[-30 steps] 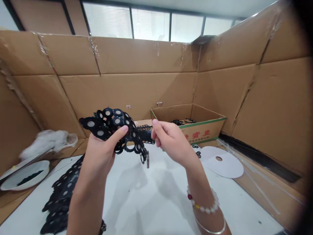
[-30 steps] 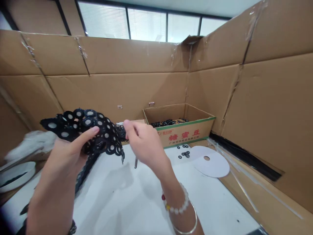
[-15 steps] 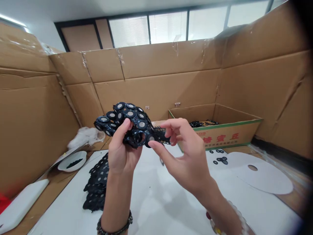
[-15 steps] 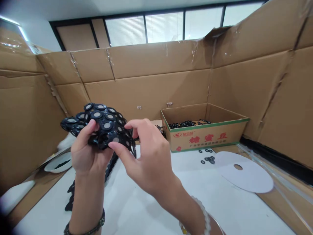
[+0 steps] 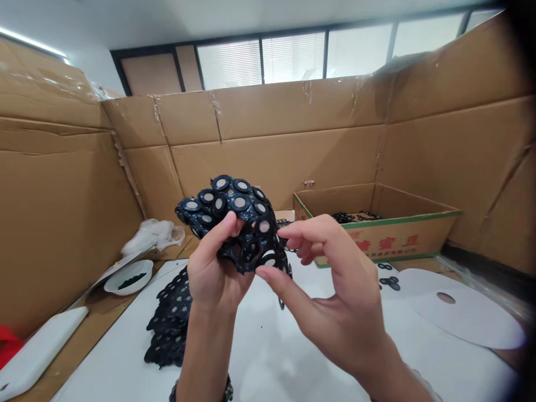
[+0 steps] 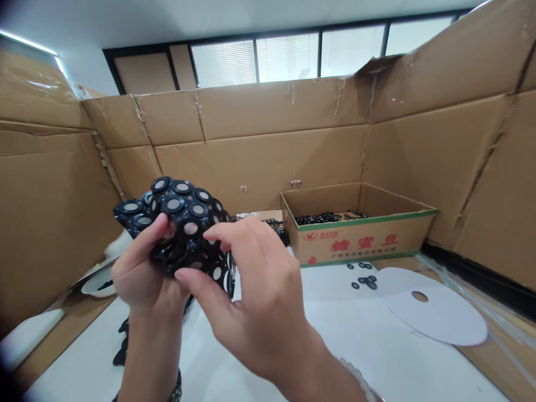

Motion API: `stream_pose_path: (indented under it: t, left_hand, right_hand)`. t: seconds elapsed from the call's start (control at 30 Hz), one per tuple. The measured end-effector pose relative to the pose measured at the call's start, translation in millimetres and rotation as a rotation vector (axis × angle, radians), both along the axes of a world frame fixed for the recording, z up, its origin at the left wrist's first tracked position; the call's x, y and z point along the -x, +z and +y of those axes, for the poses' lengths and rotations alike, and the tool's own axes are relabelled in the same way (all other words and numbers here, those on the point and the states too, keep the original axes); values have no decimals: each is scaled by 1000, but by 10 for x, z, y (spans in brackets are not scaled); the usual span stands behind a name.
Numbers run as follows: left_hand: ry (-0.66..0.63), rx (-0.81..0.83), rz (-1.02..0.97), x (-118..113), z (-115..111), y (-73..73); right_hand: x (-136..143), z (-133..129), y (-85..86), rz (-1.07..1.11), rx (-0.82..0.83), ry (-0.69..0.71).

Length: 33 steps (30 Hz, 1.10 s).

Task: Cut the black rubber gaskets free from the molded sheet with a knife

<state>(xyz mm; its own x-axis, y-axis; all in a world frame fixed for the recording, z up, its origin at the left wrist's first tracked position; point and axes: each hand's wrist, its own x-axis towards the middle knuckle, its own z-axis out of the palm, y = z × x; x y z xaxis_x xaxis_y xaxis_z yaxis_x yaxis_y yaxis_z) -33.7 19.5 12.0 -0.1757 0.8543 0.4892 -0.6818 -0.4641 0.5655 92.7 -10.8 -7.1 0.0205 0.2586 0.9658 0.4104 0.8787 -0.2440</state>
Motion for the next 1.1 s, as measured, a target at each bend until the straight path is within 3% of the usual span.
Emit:
stream_pose_path:
  t: [0.63, 0.77, 0.93, 1.1]
  left_hand:
    - [21, 25, 46, 48, -99, 27]
    - [-185, 73, 85, 57, -105, 17]
    - [-330, 188, 88, 74, -73, 11]
    - [-446, 257, 115, -22, -140, 35]
  right_hand:
    - [-4, -70, -4, 10, 42, 83]
    - [-40, -72, -27, 91, 7, 214]
    - [-116, -13, 32, -141, -70, 78]
    - [-225, -4, 65, -160, -167, 104]
